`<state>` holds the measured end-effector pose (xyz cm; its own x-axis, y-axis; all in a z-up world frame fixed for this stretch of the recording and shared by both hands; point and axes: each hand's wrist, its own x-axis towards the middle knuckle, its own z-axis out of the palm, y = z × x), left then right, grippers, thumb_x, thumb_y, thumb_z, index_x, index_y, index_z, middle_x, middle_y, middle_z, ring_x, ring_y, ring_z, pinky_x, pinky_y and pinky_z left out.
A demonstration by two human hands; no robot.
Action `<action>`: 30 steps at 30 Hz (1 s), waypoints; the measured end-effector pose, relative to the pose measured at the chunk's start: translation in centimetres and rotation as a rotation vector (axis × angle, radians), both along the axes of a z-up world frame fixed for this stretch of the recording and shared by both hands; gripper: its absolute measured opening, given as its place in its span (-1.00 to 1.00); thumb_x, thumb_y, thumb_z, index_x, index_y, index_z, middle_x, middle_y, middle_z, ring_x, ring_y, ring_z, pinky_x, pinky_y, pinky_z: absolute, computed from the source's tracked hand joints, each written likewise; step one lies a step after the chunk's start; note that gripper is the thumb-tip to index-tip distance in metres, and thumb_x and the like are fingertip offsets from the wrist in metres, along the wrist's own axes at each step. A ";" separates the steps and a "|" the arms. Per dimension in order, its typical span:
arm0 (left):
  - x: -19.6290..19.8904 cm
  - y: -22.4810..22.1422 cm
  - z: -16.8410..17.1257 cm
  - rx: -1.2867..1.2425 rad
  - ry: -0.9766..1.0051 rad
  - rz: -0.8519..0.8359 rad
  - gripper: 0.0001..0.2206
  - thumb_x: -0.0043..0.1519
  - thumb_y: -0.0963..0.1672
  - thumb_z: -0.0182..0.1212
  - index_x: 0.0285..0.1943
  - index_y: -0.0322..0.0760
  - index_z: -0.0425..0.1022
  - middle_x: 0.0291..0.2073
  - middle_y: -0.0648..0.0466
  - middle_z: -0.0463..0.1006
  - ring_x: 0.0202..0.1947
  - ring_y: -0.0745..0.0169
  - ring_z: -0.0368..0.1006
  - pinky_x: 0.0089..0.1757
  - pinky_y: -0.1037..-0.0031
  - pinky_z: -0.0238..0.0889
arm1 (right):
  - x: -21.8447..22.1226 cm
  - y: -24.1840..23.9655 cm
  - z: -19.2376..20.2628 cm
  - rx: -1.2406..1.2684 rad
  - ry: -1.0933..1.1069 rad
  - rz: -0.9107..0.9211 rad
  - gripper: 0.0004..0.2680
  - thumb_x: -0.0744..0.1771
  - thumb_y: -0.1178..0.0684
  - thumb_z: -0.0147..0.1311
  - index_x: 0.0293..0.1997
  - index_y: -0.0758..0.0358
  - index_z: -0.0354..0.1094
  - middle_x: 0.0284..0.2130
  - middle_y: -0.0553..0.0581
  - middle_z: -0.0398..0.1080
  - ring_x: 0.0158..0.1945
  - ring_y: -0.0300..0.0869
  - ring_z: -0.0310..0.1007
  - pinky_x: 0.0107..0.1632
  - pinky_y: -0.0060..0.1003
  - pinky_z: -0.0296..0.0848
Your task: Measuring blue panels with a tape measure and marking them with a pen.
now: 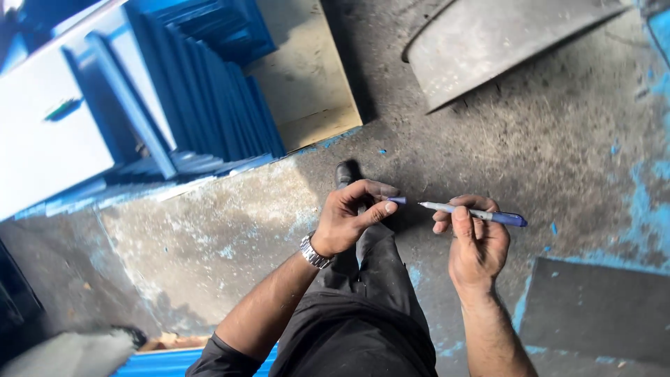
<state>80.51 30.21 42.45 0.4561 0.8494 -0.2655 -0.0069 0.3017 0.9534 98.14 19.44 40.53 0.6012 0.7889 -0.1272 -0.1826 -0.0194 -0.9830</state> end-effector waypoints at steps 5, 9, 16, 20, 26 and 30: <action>-5.2 -1.9 2.2 0.031 -0.055 0.191 -0.79 0.13 -0.14 0.50 -0.13 -0.31 0.65 -0.50 0.11 0.57 -0.40 0.49 0.45 -0.27 0.59 0.37 | -4.4 1.4 1.4 0.088 0.053 0.121 -0.86 0.43 0.09 0.05 -0.08 0.40 0.29 -0.36 0.33 0.45 -0.39 -0.11 0.53 -0.38 -0.37 0.52; -10.0 -2.5 3.4 0.114 -0.070 0.242 -0.81 0.14 -0.13 0.50 -0.12 -0.25 0.66 -0.52 0.13 0.56 -0.43 0.48 0.46 -0.27 0.57 0.38 | -8.2 2.5 2.5 0.125 0.081 0.206 -0.87 0.41 0.12 0.06 -0.09 0.41 0.31 -0.33 0.32 0.43 -0.37 -0.10 0.55 -0.39 -0.37 0.53; -18.5 -2.4 4.5 0.248 -0.095 0.306 -0.79 0.15 -0.13 0.49 -0.08 -0.23 0.66 -0.48 0.09 0.55 -0.41 0.42 0.46 -0.25 0.56 0.35 | -16.6 4.4 4.0 0.162 0.058 0.298 -0.87 0.40 0.12 0.08 -0.09 0.41 0.31 -0.34 0.33 0.43 -0.36 -0.09 0.54 -0.40 -0.37 0.51; -24.4 -1.6 4.5 0.308 -0.097 0.338 -0.80 0.17 -0.12 0.47 -0.05 -0.19 0.66 -0.45 0.10 0.55 -0.39 0.43 0.46 -0.24 0.57 0.33 | -22.4 5.7 4.2 0.180 0.047 0.345 -0.87 0.40 0.11 0.08 -0.10 0.41 0.31 -0.34 0.31 0.43 -0.36 -0.09 0.53 -0.40 -0.38 0.50; -32.8 -1.0 4.4 0.359 -0.106 0.378 -0.80 0.16 -0.12 0.48 -0.05 -0.16 0.67 -0.36 0.11 0.61 -0.38 0.44 0.50 -0.26 0.59 0.32 | -31.3 7.5 4.8 0.213 0.023 0.404 -0.86 0.41 0.10 0.07 -0.10 0.40 0.31 -0.36 0.30 0.42 -0.36 -0.10 0.53 -0.40 -0.39 0.49; -36.8 -1.0 4.3 0.368 -0.113 0.453 -0.79 0.16 -0.12 0.48 -0.04 -0.15 0.66 -0.31 0.12 0.64 -0.37 0.48 0.50 -0.27 0.62 0.29 | -36.0 9.0 5.4 0.222 0.008 0.467 -0.85 0.42 0.08 0.06 -0.11 0.41 0.30 -0.40 0.31 0.42 -0.37 -0.12 0.52 -0.40 -0.41 0.47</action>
